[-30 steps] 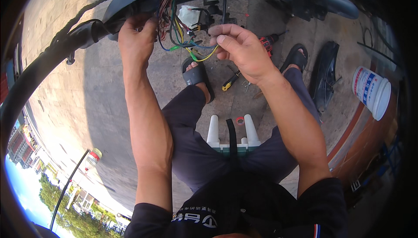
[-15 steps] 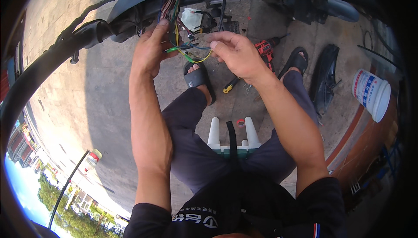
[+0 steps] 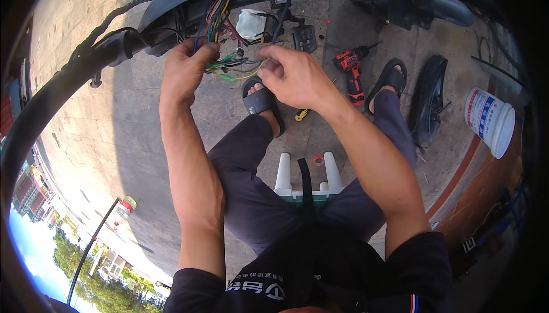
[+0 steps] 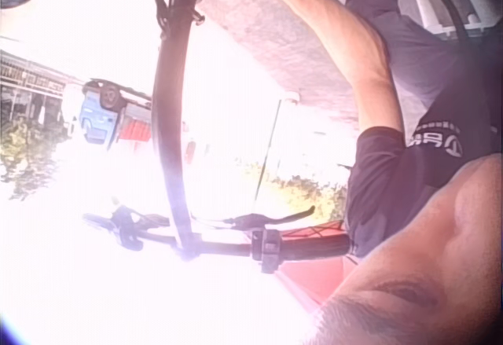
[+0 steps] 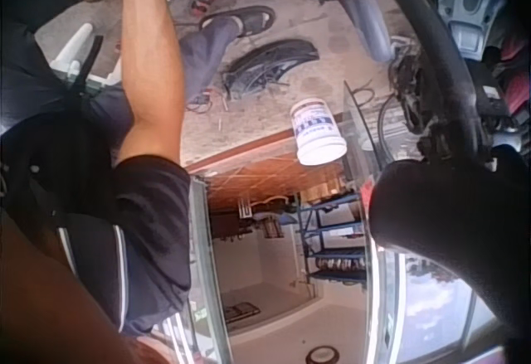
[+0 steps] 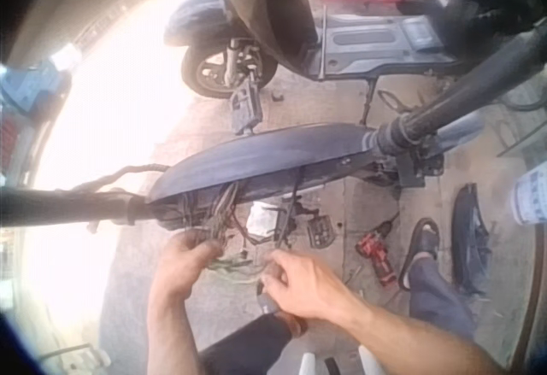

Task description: The person sits on a stool and works on the exposed wiring under the handlebars of an electric scooter. They strip wire ends, twist connections, and wrap them with electrical tape. The person then connects a multi-pin connector and tests the throttle by twisting the grip.

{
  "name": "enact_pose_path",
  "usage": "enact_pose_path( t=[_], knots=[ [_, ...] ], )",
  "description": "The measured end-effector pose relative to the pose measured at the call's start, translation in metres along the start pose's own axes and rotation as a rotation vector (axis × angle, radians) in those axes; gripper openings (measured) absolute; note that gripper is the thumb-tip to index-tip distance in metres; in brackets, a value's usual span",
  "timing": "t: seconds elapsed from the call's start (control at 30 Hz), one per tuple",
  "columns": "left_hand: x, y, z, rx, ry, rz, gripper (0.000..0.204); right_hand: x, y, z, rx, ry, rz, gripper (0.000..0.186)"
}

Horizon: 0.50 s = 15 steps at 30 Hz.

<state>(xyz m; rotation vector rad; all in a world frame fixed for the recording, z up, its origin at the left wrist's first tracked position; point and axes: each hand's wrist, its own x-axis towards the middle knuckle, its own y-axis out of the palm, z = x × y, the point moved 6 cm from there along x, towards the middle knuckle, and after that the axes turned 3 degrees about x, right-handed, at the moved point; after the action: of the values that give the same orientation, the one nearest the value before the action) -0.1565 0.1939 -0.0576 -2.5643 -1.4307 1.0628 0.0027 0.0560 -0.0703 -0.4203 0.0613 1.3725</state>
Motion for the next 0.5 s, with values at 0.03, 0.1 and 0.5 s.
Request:
enact_pose_path(
  t=[0.03,0.1,0.5],
  knots=[
    [0.0,0.0,0.0,-0.012,0.001,0.002,0.024,-0.002,-0.001,0.002,0.022,-0.02,0.009,0.037],
    [0.0,0.0,-0.001,-0.042,0.004,-0.001,0.023,-0.005,-0.002,0.005,0.055,-0.038,0.031,0.037],
    [0.007,-0.001,-0.003,0.088,0.052,-0.054,0.026,-0.027,0.005,0.012,-0.01,-0.144,0.139,0.057]
  ],
)
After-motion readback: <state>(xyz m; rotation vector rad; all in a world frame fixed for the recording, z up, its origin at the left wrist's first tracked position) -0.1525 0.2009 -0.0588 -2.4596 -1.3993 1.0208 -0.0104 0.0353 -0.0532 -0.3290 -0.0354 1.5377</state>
